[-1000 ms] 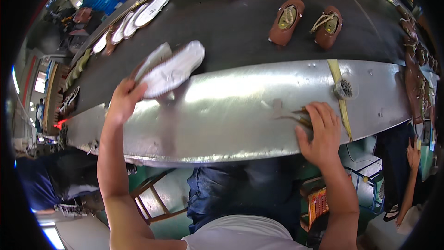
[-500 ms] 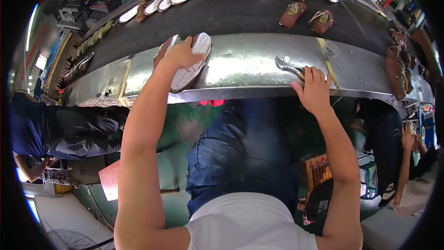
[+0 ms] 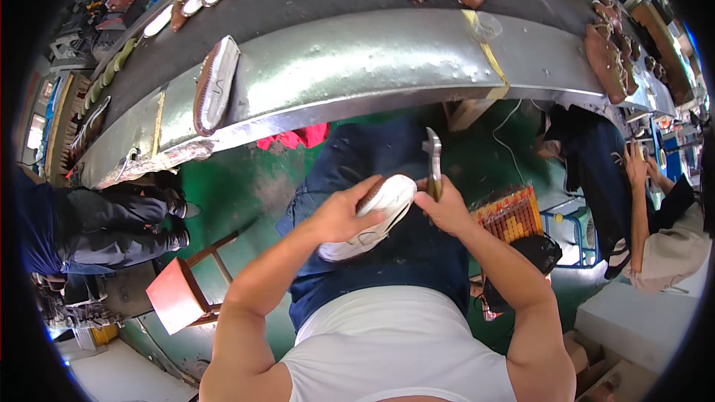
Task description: Manually lasting a shoe by using pliers to pull and secure the upper over the last.
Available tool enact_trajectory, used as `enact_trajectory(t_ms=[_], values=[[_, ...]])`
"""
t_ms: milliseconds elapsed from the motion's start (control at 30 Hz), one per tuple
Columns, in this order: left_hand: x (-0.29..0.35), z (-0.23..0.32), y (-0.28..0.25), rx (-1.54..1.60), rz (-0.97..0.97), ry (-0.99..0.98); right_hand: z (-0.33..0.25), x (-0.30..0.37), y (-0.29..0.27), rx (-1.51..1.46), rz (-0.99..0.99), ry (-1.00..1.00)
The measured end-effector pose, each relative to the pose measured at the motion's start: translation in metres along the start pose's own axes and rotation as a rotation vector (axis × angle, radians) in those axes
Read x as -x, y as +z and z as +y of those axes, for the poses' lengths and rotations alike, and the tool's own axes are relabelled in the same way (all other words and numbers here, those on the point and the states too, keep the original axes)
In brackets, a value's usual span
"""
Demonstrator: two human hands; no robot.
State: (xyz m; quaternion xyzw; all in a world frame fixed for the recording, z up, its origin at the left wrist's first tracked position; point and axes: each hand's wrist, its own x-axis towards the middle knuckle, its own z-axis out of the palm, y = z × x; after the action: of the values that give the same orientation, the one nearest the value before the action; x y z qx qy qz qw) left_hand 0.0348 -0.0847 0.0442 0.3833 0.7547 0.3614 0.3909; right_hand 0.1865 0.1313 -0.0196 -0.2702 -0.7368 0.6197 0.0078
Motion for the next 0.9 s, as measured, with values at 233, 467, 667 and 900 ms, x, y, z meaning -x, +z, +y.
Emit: enact_trajectory(t_ms=[233, 467, 667, 900], values=[[-0.02, -0.043, 0.044, -0.133, 0.196, 0.105, 0.003, -0.016, 0.006, 0.301, -0.069, -0.084], [-0.039, -0.053, 0.037, 0.142, 0.075, -0.228, -0.004, -0.028, -0.001, 0.144, -0.197, 0.098], [-0.076, -0.044, 0.038, 0.137, -0.112, -0.07, -0.008, -0.023, -0.003, 0.053, -0.201, 0.177], [-0.052, -0.038, 0.023, 0.822, 0.397, 0.114, -0.049, 0.025, -0.019, -0.024, -0.144, 0.031]])
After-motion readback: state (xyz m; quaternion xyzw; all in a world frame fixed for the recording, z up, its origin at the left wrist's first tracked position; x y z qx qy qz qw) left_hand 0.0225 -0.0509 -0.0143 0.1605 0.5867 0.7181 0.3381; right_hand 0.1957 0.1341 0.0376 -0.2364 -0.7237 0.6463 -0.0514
